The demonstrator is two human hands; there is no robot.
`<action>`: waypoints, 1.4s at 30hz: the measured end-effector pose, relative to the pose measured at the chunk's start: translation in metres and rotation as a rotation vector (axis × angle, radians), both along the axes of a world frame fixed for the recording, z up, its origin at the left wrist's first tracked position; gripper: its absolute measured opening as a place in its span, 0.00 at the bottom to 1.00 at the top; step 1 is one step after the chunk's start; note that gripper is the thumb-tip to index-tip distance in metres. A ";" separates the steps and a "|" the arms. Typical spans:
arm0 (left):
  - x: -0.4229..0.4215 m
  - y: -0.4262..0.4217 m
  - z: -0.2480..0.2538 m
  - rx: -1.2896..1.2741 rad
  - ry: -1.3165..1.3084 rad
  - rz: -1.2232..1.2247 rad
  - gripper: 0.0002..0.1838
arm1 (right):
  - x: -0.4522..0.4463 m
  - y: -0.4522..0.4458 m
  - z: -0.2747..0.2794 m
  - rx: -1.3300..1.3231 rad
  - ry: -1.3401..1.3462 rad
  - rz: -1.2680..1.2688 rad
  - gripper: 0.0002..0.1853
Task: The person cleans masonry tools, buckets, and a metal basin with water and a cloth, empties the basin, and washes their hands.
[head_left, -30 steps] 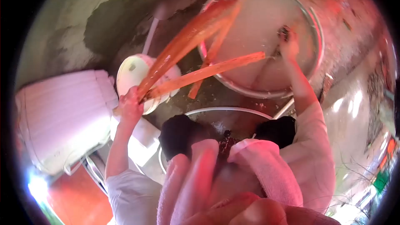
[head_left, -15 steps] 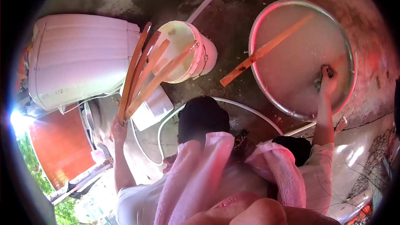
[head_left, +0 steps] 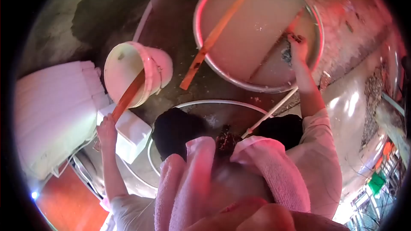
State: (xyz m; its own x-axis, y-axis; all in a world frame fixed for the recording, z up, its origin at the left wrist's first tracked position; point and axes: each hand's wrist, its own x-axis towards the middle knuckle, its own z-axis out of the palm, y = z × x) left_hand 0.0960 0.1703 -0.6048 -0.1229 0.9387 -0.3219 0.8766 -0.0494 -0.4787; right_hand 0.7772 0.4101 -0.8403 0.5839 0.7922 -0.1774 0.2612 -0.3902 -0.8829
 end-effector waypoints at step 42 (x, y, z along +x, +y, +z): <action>0.354 0.229 -0.096 0.368 -0.433 -0.736 0.07 | -0.117 -0.030 0.057 0.424 -0.554 0.693 0.14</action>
State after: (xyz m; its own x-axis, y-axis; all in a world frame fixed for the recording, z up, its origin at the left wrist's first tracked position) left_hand 0.4497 0.3988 -0.7007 0.6056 0.7847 0.1327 0.7906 -0.5741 -0.2132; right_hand 0.6604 0.3805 -0.7832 -0.1197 0.9254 0.3596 0.7317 0.3271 -0.5981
